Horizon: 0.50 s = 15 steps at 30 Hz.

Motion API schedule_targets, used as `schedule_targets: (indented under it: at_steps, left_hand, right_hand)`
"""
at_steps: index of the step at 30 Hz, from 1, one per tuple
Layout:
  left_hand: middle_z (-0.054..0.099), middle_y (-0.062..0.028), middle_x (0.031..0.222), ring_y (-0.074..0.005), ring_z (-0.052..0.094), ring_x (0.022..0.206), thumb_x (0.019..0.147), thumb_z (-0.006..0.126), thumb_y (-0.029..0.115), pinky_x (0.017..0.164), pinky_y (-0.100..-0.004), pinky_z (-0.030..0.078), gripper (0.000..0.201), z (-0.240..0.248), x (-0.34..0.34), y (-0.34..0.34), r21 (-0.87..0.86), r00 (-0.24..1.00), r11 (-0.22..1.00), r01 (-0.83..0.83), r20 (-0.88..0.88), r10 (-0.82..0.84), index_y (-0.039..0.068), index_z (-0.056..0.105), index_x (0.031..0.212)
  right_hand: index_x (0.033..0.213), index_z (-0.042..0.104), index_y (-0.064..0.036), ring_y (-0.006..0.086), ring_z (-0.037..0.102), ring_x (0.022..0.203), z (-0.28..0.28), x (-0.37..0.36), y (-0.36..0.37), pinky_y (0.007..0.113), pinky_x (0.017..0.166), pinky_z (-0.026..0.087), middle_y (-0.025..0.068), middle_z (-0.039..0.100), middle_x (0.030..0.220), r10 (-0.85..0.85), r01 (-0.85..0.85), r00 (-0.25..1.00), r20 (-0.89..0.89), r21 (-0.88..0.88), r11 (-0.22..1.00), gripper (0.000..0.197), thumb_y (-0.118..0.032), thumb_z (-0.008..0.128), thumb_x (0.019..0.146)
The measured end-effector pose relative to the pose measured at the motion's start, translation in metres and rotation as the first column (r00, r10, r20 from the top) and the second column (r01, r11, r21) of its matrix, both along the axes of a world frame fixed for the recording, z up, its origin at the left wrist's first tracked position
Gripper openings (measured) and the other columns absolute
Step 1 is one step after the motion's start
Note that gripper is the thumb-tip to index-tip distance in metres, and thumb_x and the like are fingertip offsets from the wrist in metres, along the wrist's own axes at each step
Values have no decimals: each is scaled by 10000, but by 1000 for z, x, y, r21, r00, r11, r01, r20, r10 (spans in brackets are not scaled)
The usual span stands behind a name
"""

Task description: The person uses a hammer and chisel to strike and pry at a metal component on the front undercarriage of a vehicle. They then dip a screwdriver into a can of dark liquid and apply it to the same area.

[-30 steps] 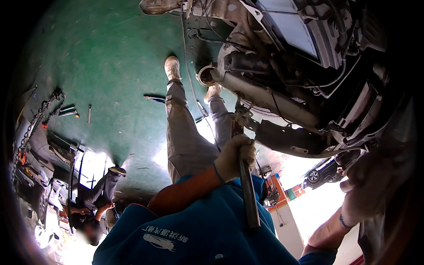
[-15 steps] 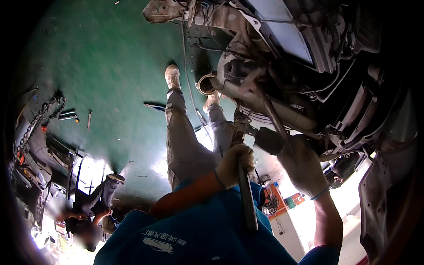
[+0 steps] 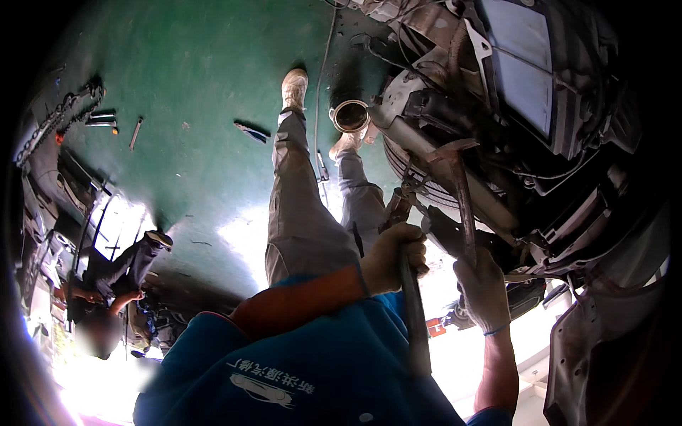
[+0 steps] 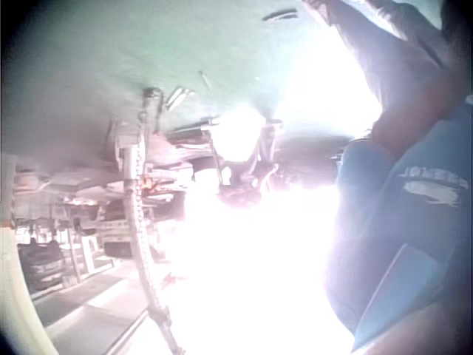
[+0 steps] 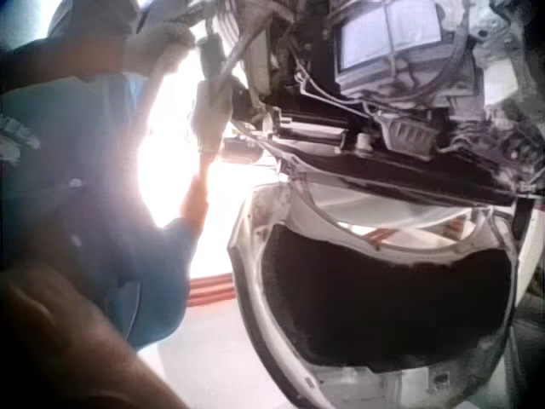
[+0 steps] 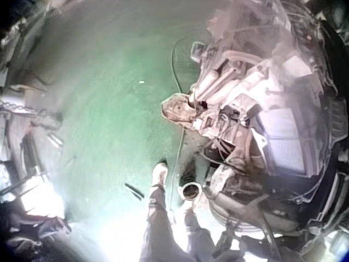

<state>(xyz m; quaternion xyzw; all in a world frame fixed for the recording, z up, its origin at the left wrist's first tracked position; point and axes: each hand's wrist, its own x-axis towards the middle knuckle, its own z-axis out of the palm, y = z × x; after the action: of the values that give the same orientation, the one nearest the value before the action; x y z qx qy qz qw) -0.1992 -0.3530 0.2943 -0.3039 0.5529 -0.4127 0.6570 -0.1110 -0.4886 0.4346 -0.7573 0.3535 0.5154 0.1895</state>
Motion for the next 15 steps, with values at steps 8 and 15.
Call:
schedule_targets:
  at_steps: [8, 15]
  left_hand:
    - [437, 32, 597, -150, 489, 550, 959, 571, 230, 621, -351, 488, 206, 8, 14, 3, 13, 1000, 1000, 18, 8, -18, 131, 525, 784]
    - [415, 39, 590, -142, 451, 540, 953, 565, 212, 601, -334, 466, 210, -1, 2, -6, -20, 995, 999, -41, 88, 43, 136, 510, 766]
  right_hand:
    - [971, 585, -37, 126, 554, 530, -1, 5, 16, 308, 477, 461, 51, 553, 685, 28, -28, 997, -77, 1, 1000, 171, -195, 648, 960]
    - [930, 612, -54, 328, 606, 687, -12, -15, -17, 441, 540, 499, 158, 536, 909, 866, -947, 315, 389, 182, 263, 39, -81, 622, 904]
